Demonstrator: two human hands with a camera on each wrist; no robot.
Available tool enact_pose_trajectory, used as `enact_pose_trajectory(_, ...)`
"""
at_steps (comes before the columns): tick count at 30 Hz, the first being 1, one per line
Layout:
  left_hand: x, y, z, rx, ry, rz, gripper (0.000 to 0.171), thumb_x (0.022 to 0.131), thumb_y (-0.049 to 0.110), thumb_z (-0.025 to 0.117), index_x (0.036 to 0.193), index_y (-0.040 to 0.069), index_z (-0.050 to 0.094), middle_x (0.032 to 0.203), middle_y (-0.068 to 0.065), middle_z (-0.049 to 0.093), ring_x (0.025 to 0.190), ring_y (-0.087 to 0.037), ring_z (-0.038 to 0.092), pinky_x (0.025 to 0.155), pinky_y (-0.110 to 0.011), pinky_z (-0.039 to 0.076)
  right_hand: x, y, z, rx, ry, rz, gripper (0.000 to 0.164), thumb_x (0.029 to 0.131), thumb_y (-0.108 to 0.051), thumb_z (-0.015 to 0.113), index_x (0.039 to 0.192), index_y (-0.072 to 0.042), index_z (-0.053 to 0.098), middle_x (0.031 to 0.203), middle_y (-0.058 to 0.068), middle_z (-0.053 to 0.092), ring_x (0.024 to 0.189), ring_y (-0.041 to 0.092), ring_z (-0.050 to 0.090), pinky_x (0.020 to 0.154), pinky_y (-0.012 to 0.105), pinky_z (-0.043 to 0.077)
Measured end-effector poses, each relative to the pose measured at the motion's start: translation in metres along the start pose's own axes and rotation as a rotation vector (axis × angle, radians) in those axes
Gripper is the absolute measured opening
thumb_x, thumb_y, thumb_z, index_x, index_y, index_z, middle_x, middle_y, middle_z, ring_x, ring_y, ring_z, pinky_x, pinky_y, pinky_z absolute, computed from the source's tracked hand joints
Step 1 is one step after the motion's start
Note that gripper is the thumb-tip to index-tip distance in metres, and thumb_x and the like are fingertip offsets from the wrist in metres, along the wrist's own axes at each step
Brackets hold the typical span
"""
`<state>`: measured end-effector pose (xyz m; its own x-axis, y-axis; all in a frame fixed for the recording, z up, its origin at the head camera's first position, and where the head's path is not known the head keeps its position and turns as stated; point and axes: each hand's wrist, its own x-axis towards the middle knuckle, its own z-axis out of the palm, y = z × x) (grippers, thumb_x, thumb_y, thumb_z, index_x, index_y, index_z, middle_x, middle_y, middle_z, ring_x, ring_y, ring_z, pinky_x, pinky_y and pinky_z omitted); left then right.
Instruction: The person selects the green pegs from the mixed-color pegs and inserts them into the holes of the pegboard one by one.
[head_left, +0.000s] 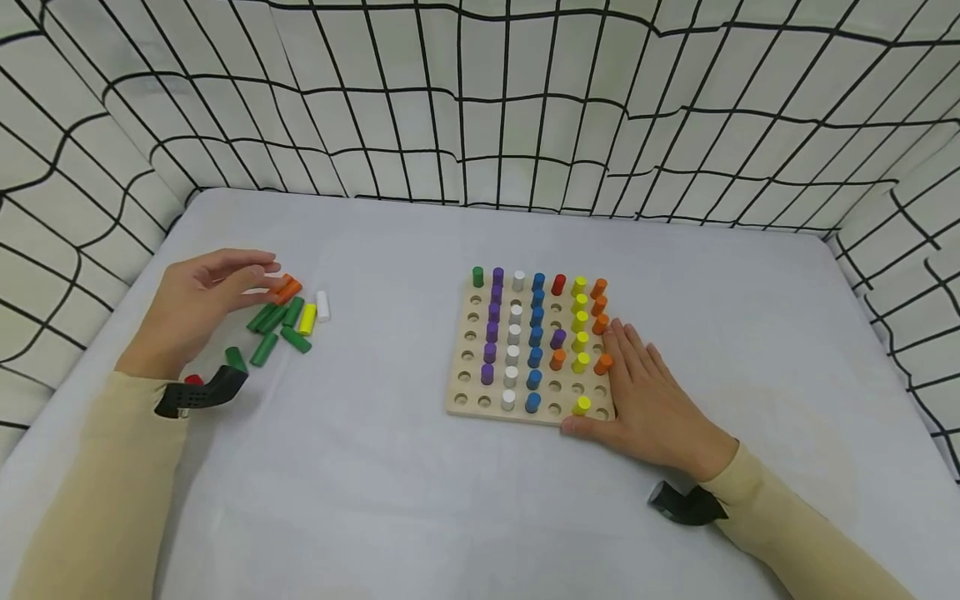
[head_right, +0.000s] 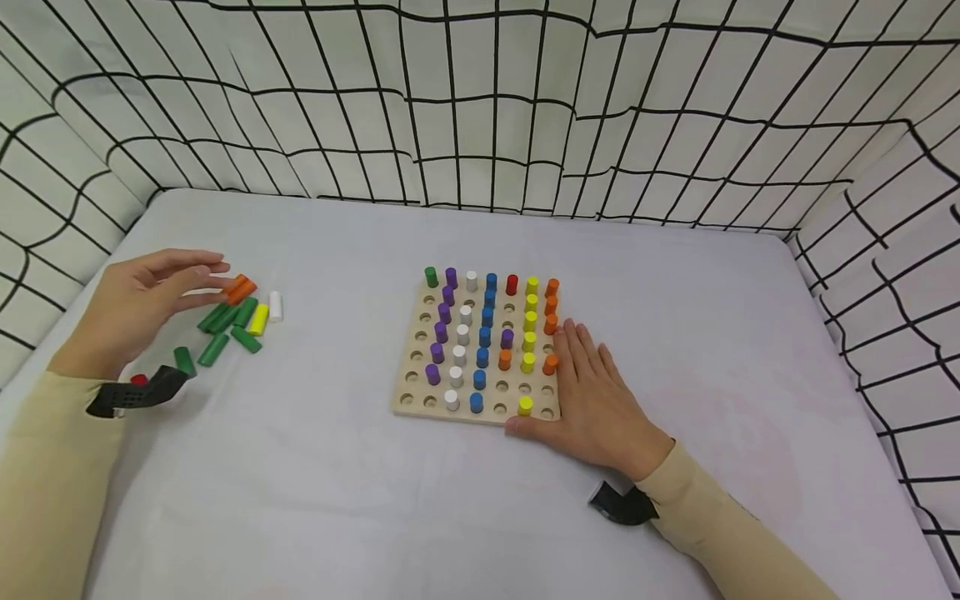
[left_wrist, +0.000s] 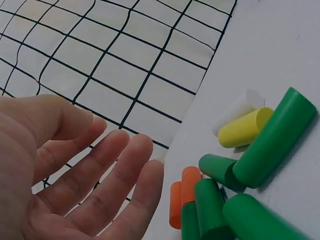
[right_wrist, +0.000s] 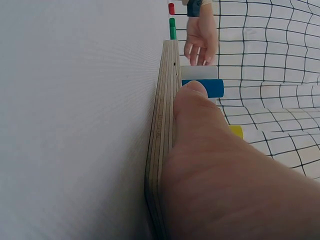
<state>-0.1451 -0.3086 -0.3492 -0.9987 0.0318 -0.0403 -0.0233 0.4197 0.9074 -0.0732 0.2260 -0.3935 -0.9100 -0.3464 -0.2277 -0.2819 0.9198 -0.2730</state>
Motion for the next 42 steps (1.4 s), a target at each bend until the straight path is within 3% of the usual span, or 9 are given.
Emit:
enact_pose_trajectory(5,0.000,-0.006,-0.011,0.106,-0.043,-0.072,0.052,0.105,0.039,0.059,0.148,0.010,0.054,0.130,0.017,0.062,0.107,0.006,0.069,0.085,-0.011,0.059,-0.001,0.001,0.000,0.013,0.006,-0.001,0.136,0.079,-0.092,0.053,0.165,-0.002,0.000,0.176,0.017,-0.004,0.164,0.040,0.000,0.131,0.066,0.010)
enact_pose_trajectory(9,0.000,-0.014,-0.021,0.110,-0.089,-0.101,0.055,0.106,0.039,0.057,0.151,0.009,0.050,0.132,0.019,0.059,0.107,0.009,0.068,0.084,-0.011,0.059,-0.001,0.001,0.000,0.017,0.013,-0.007,0.134,0.080,-0.091,0.054,0.165,-0.001,0.001,0.176,0.017,-0.003,0.164,0.040,0.001,0.131,0.065,0.010)
enact_pose_trajectory(14,-0.002,-0.022,-0.030,0.106,-0.092,-0.121,0.054,0.107,0.037,0.056,0.151,0.008,0.048,0.123,0.024,0.064,0.103,0.006,0.071,0.084,-0.011,0.059,-0.001,0.000,-0.002,0.006,0.016,-0.011,0.133,0.081,-0.090,0.052,0.165,0.000,0.001,0.176,0.018,-0.002,0.164,0.042,0.002,0.131,0.066,0.012)
enact_pose_trajectory(22,0.001,-0.026,-0.031,0.226,-0.114,-0.198,0.064,0.103,0.051,0.057,0.154,0.014,0.045,0.111,0.035,0.064,0.096,0.008,0.071,0.081,-0.005,0.054,-0.001,0.000,-0.001,0.003,0.012,-0.003,0.134,0.080,-0.091,0.053,0.165,0.000,0.001,0.176,0.019,-0.001,0.164,0.042,0.002,0.131,0.066,0.011)
enact_pose_trajectory(24,0.002,-0.026,-0.031,0.270,-0.137,-0.225,0.068,0.101,0.055,0.058,0.155,0.017,0.043,0.111,0.037,0.062,0.096,0.010,0.070,0.091,-0.013,0.053,-0.001,0.001,-0.001,0.003,0.008,0.000,0.135,0.080,-0.091,0.053,0.165,-0.001,0.001,0.176,0.018,-0.002,0.164,0.041,0.002,0.131,0.066,0.011)
enact_pose_trajectory(27,0.003,-0.027,-0.032,0.356,-0.171,-0.249,0.074,0.096,0.061,0.062,0.156,0.022,0.043,0.111,0.040,0.060,0.098,0.015,0.064,0.096,-0.022,0.047,0.000,0.001,-0.001,0.004,0.000,0.006,0.135,0.079,-0.090,0.055,0.165,-0.002,0.000,0.176,0.017,-0.003,0.164,0.040,0.000,0.132,0.065,0.010)
enact_pose_trajectory(29,0.003,-0.026,-0.031,0.406,-0.190,-0.250,0.077,0.093,0.064,0.065,0.155,0.024,0.043,0.110,0.041,0.058,0.099,0.017,0.061,0.094,-0.022,0.045,0.000,0.001,0.000,0.006,-0.003,0.007,0.135,0.079,-0.090,0.055,0.165,-0.002,-0.001,0.176,0.017,-0.004,0.164,0.040,-0.001,0.132,0.065,0.010)
enact_pose_trajectory(34,0.004,-0.025,-0.026,0.443,-0.190,-0.216,0.080,0.089,0.062,0.072,0.153,0.023,0.045,0.108,0.039,0.059,0.097,0.017,0.060,0.078,-0.005,0.046,0.000,0.001,-0.001,0.003,-0.004,0.007,0.135,0.079,-0.091,0.054,0.165,-0.002,-0.002,0.176,0.017,-0.004,0.164,0.040,-0.001,0.132,0.065,0.009)
enact_pose_trajectory(42,0.004,-0.026,-0.024,0.463,-0.191,-0.207,0.083,0.086,0.061,0.077,0.151,0.020,0.046,0.106,0.035,0.059,0.095,0.013,0.060,0.077,-0.006,0.048,0.001,0.002,-0.001,-0.006,-0.009,0.010,0.135,0.079,-0.091,0.053,0.165,-0.003,-0.003,0.176,0.017,-0.005,0.164,0.040,-0.002,0.131,0.066,0.010)
